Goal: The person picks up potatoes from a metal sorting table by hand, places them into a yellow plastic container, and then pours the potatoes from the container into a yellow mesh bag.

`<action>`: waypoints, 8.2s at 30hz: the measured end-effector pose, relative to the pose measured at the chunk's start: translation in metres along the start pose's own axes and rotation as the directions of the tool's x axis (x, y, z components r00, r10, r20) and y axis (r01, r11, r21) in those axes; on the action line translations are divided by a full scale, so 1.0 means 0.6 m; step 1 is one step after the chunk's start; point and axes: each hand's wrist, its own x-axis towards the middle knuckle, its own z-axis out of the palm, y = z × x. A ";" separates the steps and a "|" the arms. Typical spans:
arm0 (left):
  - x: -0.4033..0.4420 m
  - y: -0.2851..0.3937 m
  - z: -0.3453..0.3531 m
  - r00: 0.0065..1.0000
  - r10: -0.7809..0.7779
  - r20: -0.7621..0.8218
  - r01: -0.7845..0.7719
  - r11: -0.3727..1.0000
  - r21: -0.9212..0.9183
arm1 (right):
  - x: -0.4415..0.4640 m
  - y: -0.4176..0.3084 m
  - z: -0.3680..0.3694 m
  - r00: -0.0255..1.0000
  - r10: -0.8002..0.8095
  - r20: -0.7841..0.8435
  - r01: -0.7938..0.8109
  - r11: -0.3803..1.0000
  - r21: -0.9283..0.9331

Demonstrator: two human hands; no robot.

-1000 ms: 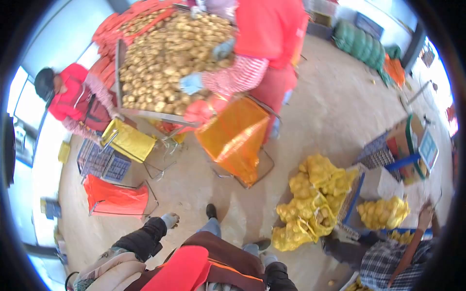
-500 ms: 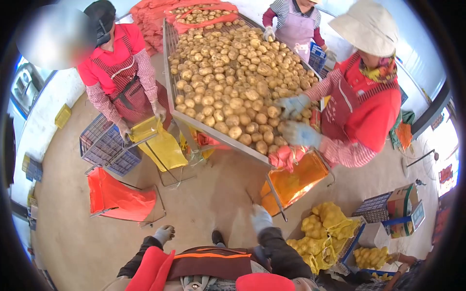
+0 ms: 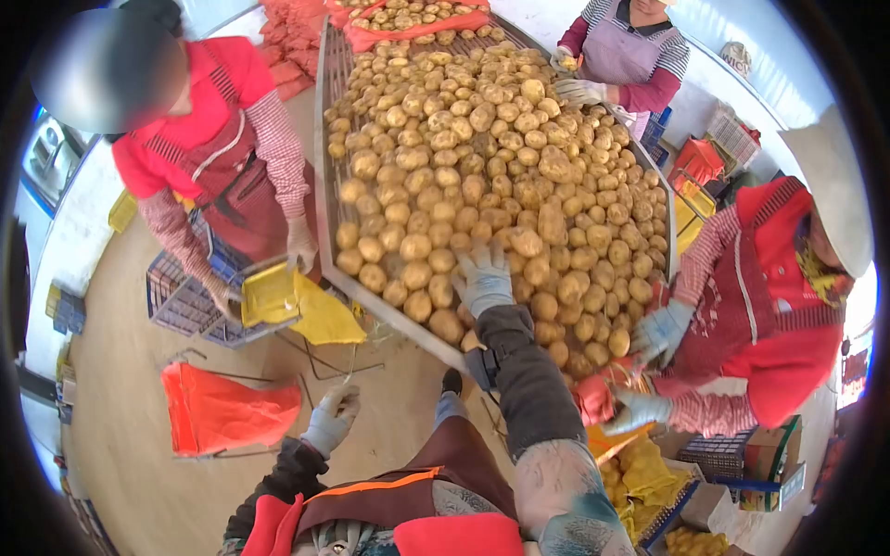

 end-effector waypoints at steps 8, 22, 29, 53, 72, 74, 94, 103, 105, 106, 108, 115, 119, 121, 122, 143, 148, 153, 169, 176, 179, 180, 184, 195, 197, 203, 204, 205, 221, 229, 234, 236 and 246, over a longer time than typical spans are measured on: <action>0.416 0.234 0.074 0.878 0.412 0.244 -0.473 0.665 0.579 | 0.227 0.132 0.012 0.846 0.395 0.360 -0.413 0.910 -0.027; 0.595 0.241 0.068 0.592 0.095 0.801 -0.756 0.411 0.510 | 0.313 0.099 0.081 0.780 0.442 0.443 -0.513 0.045 0.857; 0.601 0.195 0.137 0.737 -0.016 0.676 -0.633 0.335 0.698 | 0.260 0.100 0.083 0.509 0.509 0.694 -0.542 -0.436 0.718; 0.538 0.044 -0.196 0.864 -0.046 0.501 0.503 0.065 -0.862 | 0.425 0.049 0.080 0.499 -0.113 0.859 -0.845 0.155 0.511; 0.459 -0.177 -0.473 0.820 -0.242 0.519 0.558 0.132 -0.820 | 0.402 -0.200 0.140 0.901 0.378 0.211 -0.389 0.921 0.012; 0.484 -0.212 -0.465 0.821 -0.403 0.404 0.569 0.524 -0.634 | 0.394 -0.170 0.175 0.901 0.204 0.384 -0.245 0.968 0.061; 0.645 0.115 -0.188 0.850 0.147 0.506 0.431 0.361 -0.827 | 0.413 -0.184 0.059 0.715 0.254 0.651 -0.698 0.210 0.685; 0.549 0.013 -0.230 0.942 -0.194 0.273 0.333 0.454 -0.826 | 0.503 -0.217 0.114 0.874 -0.120 0.471 -0.156 0.849 0.504; 0.513 -0.056 -0.269 0.917 -0.354 0.186 0.332 0.416 -0.847 | 0.556 -0.171 0.177 0.957 -0.134 0.259 0.038 0.938 0.344; 0.501 -0.065 -0.284 0.898 -0.430 0.089 0.326 0.518 -0.791 | 0.583 -0.176 0.181 0.962 -0.185 0.199 0.124 0.950 0.285; 0.491 -0.099 -0.313 0.858 -0.512 -0.039 0.347 0.635 -0.690 | 0.605 -0.176 0.232 0.936 -0.256 0.241 0.211 0.957 0.199; 0.556 -0.068 -0.280 0.933 0.219 -0.284 -0.077 0.896 0.438 | 0.476 -0.151 0.214 0.891 -0.189 0.414 0.093 0.966 0.240; 0.680 0.068 -0.191 0.872 0.486 0.058 -0.461 0.777 0.427 | 0.393 -0.143 0.161 0.949 -0.244 0.200 0.172 0.932 0.319; 0.726 0.065 -0.134 0.902 0.415 0.121 -0.419 0.773 0.476 | 0.373 -0.138 0.129 0.764 0.362 0.533 -0.635 0.277 0.721; 0.743 0.071 -0.124 0.929 0.330 0.170 -0.368 0.763 0.532 | 0.355 -0.118 0.115 0.744 0.415 0.524 -0.616 0.120 0.778; 0.427 -0.171 -0.445 0.859 -0.394 0.327 0.445 0.260 -0.857 | 0.494 -0.174 0.181 0.994 0.082 0.078 -0.101 0.950 0.296; 0.488 -0.193 -0.379 0.971 -0.103 -0.214 0.164 0.944 0.288 | 0.468 -0.049 0.256 0.964 0.083 0.254 -0.032 0.980 -0.199; 0.698 0.085 -0.199 0.936 0.350 0.038 -0.352 0.935 0.044 | 0.451 -0.056 0.141 0.600 0.380 0.704 -0.605 0.791 0.089; 1.008 0.131 -0.123 0.959 0.095 0.268 -0.247 0.747 0.618 | 0.761 -0.023 0.193 0.409 0.284 0.867 -0.373 0.919 -0.125; 1.020 0.092 -0.132 0.784 0.037 0.619 -0.206 0.957 0.203 | 0.711 0.067 0.238 0.318 -0.211 0.924 -0.577 0.730 0.365; 0.980 0.094 -0.139 0.698 -0.009 0.716 0.202 0.962 -0.184 | 0.645 0.074 0.174 0.425 -0.268 0.864 -0.599 0.633 0.491; 0.968 0.085 -0.141 0.669 0.023 0.743 0.268 0.924 -0.271 | 0.613 0.064 0.145 0.423 -0.286 0.860 -0.858 0.180 0.481; 0.860 0.172 -0.194 0.689 0.293 0.663 0.488 0.488 -0.724 | 0.529 -0.020 0.099 0.639 -0.272 0.720 -0.751 -0.422 0.507; 0.570 -0.003 -0.389 0.923 0.028 0.385 0.248 0.722 -0.646 | 0.468 -0.360 0.113 0.774 -0.489 0.403 -0.165 0.459 0.873; 0.510 -0.066 -0.416 0.918 -0.054 0.392 0.314 0.703 -0.638 | 0.457 -0.427 0.122 0.712 -0.555 0.430 -0.138 0.491 0.860; 0.390 -0.242 -0.430 0.823 -0.465 0.327 0.541 0.467 -0.700 | 0.367 -0.592 0.235 0.412 -0.510 0.755 -0.317 0.697 0.644; 0.380 -0.291 -0.420 0.823 -0.454 0.343 0.548 0.470 -0.692 | 0.343 -0.611 0.270 0.406 -0.491 0.771 -0.335 0.705 0.625; 0.370 -0.352 -0.405 0.836 -0.530 0.142 0.513 0.662 -0.546 | 0.329 -0.620 0.291 0.402 -0.471 0.785 -0.351 0.712 0.607; 0.711 0.172 -0.185 0.830 0.514 0.218 -0.557 0.793 0.247 | 0.473 0.095 0.095 0.934 0.310 -0.180 -0.323 0.945 -0.051; 0.886 0.221 0.023 0.926 0.369 0.077 -0.368 0.839 0.401 | 0.495 0.152 0.117 0.972 0.197 0.128 -0.212 0.970 0.120; 0.855 0.203 -0.009 0.912 0.289 0.292 -0.370 0.885 0.281 | 0.429 0.110 0.098 0.975 0.128 0.181 -0.178 0.939 0.294; 0.837 0.198 -0.008 0.910 0.291 0.296 -0.385 0.857 0.342 | 0.398 0.091 0.101 0.977 0.176 0.124 -0.207 0.925 0.318; 0.702 0.177 -0.019 0.950 0.228 0.214 -0.078 0.836 -0.542 | 0.391 -0.049 0.046 0.945 0.210 0.249 -0.321 0.728 0.606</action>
